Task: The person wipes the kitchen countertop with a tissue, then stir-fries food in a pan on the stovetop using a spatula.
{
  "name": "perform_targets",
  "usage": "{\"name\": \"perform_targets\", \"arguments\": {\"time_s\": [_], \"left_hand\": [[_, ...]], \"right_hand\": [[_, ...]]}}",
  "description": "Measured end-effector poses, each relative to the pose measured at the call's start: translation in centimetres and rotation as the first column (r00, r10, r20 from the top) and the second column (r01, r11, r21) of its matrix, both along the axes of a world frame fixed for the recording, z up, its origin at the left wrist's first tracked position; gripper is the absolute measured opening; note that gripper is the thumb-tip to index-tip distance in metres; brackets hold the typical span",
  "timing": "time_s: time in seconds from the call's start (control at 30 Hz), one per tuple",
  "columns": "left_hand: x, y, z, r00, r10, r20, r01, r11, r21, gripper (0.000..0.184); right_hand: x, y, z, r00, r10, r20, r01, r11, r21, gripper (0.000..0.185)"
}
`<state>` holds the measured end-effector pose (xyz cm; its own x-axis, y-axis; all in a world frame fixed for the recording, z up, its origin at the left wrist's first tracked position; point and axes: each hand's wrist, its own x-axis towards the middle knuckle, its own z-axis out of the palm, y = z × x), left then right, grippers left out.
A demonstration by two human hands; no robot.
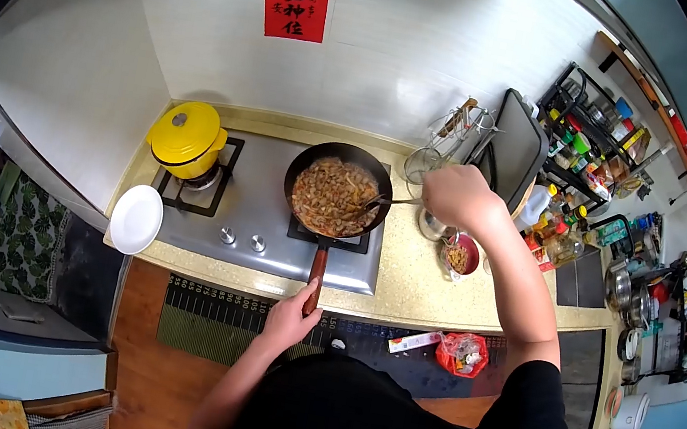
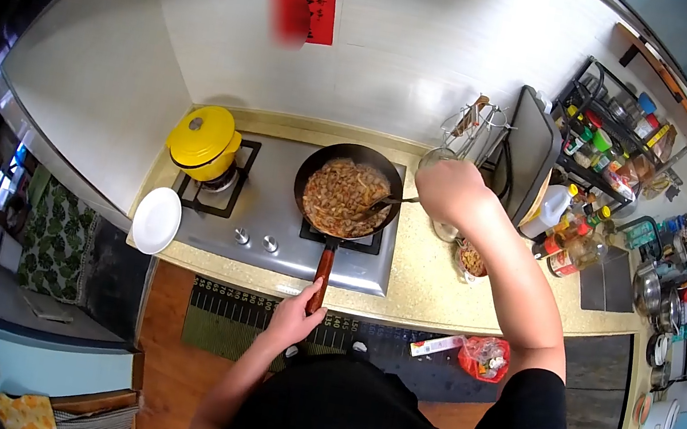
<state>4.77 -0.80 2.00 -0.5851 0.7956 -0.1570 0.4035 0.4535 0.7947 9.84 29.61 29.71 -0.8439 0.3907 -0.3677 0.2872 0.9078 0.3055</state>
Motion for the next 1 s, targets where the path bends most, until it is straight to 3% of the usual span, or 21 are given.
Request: {"name": "perform_targets", "arguments": {"time_s": [0.1, 0.2, 0.33, 0.47, 0.67, 0.8, 0.9, 1.0], "left_hand": [[0.0, 0.0, 0.1, 1.000, -0.001, -0.008, 0.001, 1.000, 0.007, 0.071], [0.0, 0.0, -1.0, 0.997, 0.011, -0.070, -0.005, 0.996, 0.087, 0.071], [0.1, -0.1, -0.9, 0.996, 0.024, -0.085, -0.016, 0.996, 0.090, 0.070], [0.2, 0.0, -1.0, 0.996, 0.018, -0.085, -0.010, 0.996, 0.087, 0.070], [0.2, 0.0, -0.8, 0.997, 0.014, -0.080, -0.009, 0.998, 0.063, 0.071], [0.2, 0.1, -0.7, 0.996, 0.024, -0.087, -0.015, 0.994, 0.108, 0.071], [0.1, 0.1, 0.9, 1.000, 0.011, 0.026, -0.010, 1.000, -0.028, 0.071], [0.2, 0.1, 0.6, 1.000, 0.011, 0.017, -0.010, 1.000, -0.026, 0.071]], "right_hand": [[-1.5, 0.4, -1.9, 0.997, 0.033, 0.066, -0.036, 0.998, 0.042, 0.020], [-0.5, 0.5, -2.2, 0.998, 0.059, -0.023, -0.058, 0.998, 0.034, 0.020], [0.1, -0.4, -1.1, 0.998, -0.003, -0.056, -0.001, 0.997, -0.081, 0.021], [-0.6, -1.2, -4.3, 0.992, 0.124, -0.030, -0.125, 0.992, -0.026, 0.018], [0.1, -1.4, -3.3, 0.974, 0.155, -0.168, -0.161, 0.987, -0.025, 0.015], [-1.0, -1.5, -8.9, 0.948, 0.234, -0.214, -0.229, 0.972, 0.047, 0.014], [0.0, -0.8, -7.8, 0.926, 0.242, -0.289, -0.242, 0.970, 0.036, 0.012], [-0.2, -0.7, -8.0, 0.881, 0.308, -0.360, -0.315, 0.948, 0.041, 0.011]]}}
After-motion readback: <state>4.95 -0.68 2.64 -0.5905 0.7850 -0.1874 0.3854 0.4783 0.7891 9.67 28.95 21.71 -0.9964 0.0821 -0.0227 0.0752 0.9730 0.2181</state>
